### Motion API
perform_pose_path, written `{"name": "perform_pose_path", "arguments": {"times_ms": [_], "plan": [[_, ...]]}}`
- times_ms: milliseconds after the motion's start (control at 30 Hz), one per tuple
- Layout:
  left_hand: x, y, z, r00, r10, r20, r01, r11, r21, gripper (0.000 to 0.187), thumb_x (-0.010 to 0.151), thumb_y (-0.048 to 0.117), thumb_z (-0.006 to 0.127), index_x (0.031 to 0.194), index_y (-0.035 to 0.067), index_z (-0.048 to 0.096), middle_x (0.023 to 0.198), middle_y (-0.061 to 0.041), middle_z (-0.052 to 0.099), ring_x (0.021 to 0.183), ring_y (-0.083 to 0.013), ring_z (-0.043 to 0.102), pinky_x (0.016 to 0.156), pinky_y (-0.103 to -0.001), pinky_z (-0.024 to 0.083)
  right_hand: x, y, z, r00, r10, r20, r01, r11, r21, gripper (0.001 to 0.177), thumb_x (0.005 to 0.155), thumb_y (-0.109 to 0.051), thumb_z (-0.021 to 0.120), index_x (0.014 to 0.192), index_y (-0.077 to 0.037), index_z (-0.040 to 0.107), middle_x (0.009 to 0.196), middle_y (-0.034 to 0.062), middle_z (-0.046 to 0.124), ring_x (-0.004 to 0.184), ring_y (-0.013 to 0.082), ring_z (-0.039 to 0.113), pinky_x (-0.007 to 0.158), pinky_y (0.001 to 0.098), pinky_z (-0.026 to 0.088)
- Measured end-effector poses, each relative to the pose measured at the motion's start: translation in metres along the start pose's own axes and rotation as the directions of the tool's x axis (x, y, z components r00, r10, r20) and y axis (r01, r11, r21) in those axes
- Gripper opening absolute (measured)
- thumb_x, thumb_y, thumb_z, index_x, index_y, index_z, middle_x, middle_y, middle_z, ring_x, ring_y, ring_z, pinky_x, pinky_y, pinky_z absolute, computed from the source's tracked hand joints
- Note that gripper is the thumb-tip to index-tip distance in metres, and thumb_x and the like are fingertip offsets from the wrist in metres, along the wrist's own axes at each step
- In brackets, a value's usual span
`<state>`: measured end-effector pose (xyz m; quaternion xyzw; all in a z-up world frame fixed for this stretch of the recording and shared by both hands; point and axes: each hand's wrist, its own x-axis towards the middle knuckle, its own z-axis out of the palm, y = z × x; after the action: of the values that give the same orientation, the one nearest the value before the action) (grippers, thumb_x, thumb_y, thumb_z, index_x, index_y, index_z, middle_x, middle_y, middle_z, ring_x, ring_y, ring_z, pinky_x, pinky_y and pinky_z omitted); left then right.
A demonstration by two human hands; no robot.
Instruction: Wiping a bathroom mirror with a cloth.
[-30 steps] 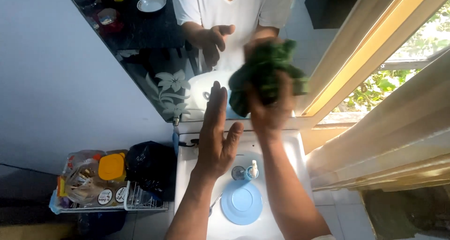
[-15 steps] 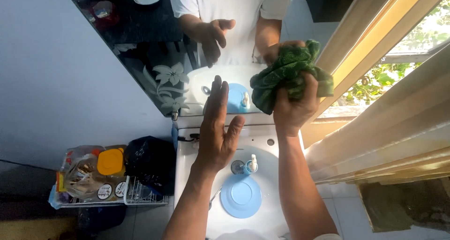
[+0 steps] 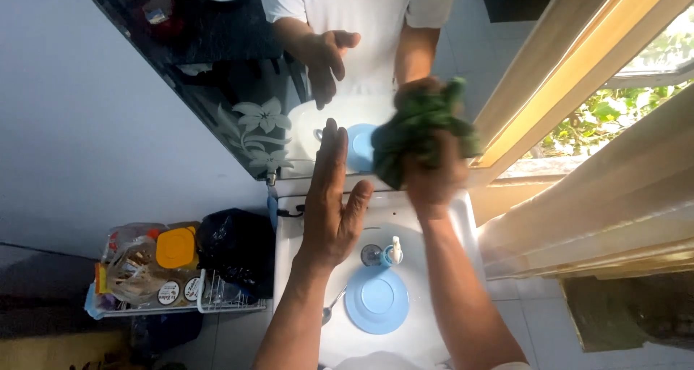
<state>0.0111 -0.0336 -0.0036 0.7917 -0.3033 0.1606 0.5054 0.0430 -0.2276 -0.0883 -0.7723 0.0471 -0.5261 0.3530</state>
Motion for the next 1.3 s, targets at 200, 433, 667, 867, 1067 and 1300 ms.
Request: {"name": "perform_pose_path", "arguments": {"times_ms": [200, 433, 667, 867, 1067, 1300], "plan": [[-0.008, -0.01, 0.008, 1.0, 0.008, -0.019, -0.008, 1.0, -0.005, 0.071, 0.113, 0.05, 0.039, 0.166, 0.004, 0.024, 0.174, -0.025, 0.022, 0.165, -0.0389, 0.022, 0.136, -0.048, 0.022, -0.008, 0.006, -0.006, 0.973, 0.21, -0.101, -0.182, 0.956, 0.231, 0.04, 0.085, -0.001, 0.068, 0.124, -0.004, 0.061, 0.111, 0.0144, 0.068, 0.102, 0.0299, 0.067, 0.094, 0.0392, 0.057], [-0.013, -0.009, 0.022, 1.0, 0.014, 0.014, -0.013, 0.997, -0.082, 0.071, 0.113, 0.047, 0.04, 0.165, 0.001, 0.024, 0.173, -0.028, 0.02, 0.164, -0.0416, 0.02, 0.135, -0.049, 0.021, -0.017, -0.032, 0.026, 0.996, 0.09, -0.003, -0.089, 0.99, 0.106, 0.043, 0.079, -0.004, 0.078, 0.119, -0.006, 0.063, 0.104, 0.0129, 0.069, 0.095, 0.0302, 0.069, 0.086, 0.0384, 0.056], [-0.011, -0.014, 0.036, 1.0, 0.013, 0.021, -0.013, 1.0, -0.028, 0.073, 0.112, 0.046, 0.042, 0.165, 0.0, 0.023, 0.174, -0.026, 0.017, 0.164, -0.042, 0.019, 0.133, -0.049, 0.022, 0.006, -0.018, -0.011, 0.996, 0.092, -0.015, -0.09, 0.99, 0.104, 0.037, 0.079, 0.0, 0.073, 0.114, -0.004, 0.063, 0.103, 0.0149, 0.07, 0.095, 0.0309, 0.07, 0.087, 0.0383, 0.056], [-0.018, -0.023, 0.044, 1.0, 0.012, 0.016, -0.012, 1.0, -0.025, 0.073, 0.113, 0.046, 0.041, 0.165, 0.0, 0.02, 0.174, -0.027, 0.015, 0.164, -0.0429, 0.019, 0.134, -0.049, 0.023, 0.0, -0.021, -0.005, 0.983, 0.18, -0.034, -0.171, 0.969, 0.177, 0.036, 0.082, 0.003, 0.069, 0.116, -0.003, 0.062, 0.102, 0.0139, 0.07, 0.093, 0.0284, 0.069, 0.088, 0.0367, 0.057], [-0.027, -0.036, 0.043, 0.999, -0.037, -0.02, 0.036, 0.999, -0.023, 0.073, 0.112, 0.048, 0.039, 0.164, 0.0, 0.025, 0.171, -0.029, 0.022, 0.161, -0.0435, 0.025, 0.131, -0.048, 0.027, -0.048, -0.015, 0.041, 0.983, 0.105, 0.151, -0.127, 0.981, 0.145, 0.039, 0.083, -0.007, 0.078, 0.121, -0.008, 0.067, 0.109, 0.0133, 0.071, 0.098, 0.0284, 0.071, 0.086, 0.0362, 0.057], [-0.031, -0.036, 0.052, 0.999, -0.039, 0.011, 0.039, 0.999, -0.031, 0.072, 0.112, 0.047, 0.041, 0.163, -0.001, 0.026, 0.171, -0.029, 0.021, 0.161, -0.0435, 0.025, 0.131, -0.048, 0.027, -0.032, -0.001, 0.008, 0.991, 0.094, 0.099, -0.102, 0.992, 0.073, 0.039, 0.073, -0.004, 0.076, 0.111, -0.005, 0.065, 0.107, 0.0165, 0.069, 0.099, 0.0303, 0.067, 0.086, 0.0387, 0.055]]}}
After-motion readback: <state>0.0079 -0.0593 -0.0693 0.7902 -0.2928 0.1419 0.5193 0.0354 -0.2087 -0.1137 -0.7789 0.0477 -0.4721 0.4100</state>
